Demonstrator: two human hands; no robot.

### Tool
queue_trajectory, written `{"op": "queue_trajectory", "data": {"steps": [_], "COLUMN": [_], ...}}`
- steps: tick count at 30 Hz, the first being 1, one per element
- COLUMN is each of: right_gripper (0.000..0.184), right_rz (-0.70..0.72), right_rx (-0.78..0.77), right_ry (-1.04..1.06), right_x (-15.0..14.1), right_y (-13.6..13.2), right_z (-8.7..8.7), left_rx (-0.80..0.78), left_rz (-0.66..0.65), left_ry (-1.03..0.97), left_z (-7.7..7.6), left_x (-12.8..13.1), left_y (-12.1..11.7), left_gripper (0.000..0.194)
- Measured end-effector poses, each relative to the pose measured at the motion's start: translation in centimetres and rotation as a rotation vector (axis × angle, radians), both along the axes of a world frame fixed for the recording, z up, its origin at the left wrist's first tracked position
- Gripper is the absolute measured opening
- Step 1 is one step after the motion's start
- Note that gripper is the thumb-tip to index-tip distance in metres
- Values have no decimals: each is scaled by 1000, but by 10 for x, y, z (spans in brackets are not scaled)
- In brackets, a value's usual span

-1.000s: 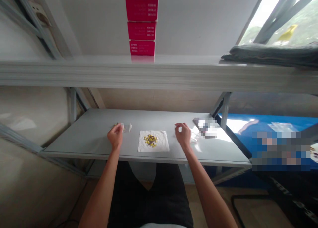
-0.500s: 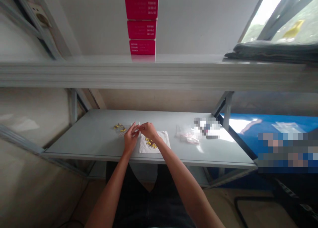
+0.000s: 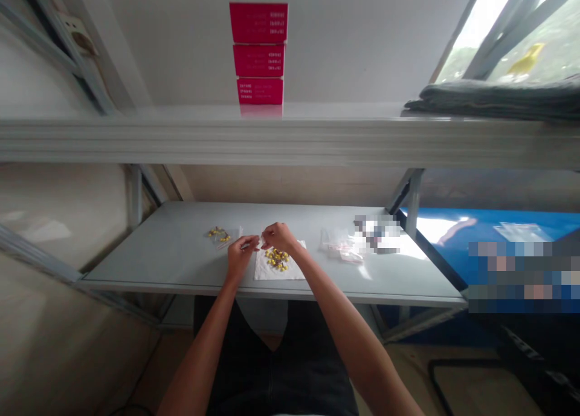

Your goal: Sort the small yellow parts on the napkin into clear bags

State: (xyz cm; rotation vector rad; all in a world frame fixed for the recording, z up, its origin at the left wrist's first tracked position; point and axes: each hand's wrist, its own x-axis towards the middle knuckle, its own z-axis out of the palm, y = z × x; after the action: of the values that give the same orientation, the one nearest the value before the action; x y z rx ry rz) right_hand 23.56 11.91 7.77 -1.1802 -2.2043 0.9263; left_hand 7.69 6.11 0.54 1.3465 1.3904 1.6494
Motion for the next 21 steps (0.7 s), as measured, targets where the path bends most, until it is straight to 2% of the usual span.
{"op": "queue_trajectory", "data": {"steps": [7,12,21], "right_gripper": [26,28,29], "right_rz": [137,146,139], "right_rx": [213,386,446], "right_ry": [-206,-383,-473], "right_x": [1,-4,-5], "right_y": [-3,-10,-13], "right_z": [7,14,11], "left_rx": [-6,-31,-26], "left_rz": [-43,-30,-40], "left_ry": [-18,-60,-93], "left_z": [-2,-4,-7], "left_x": [0,-1,-3], "left_y": [1,2,4], "left_gripper": [39,41,37]}}
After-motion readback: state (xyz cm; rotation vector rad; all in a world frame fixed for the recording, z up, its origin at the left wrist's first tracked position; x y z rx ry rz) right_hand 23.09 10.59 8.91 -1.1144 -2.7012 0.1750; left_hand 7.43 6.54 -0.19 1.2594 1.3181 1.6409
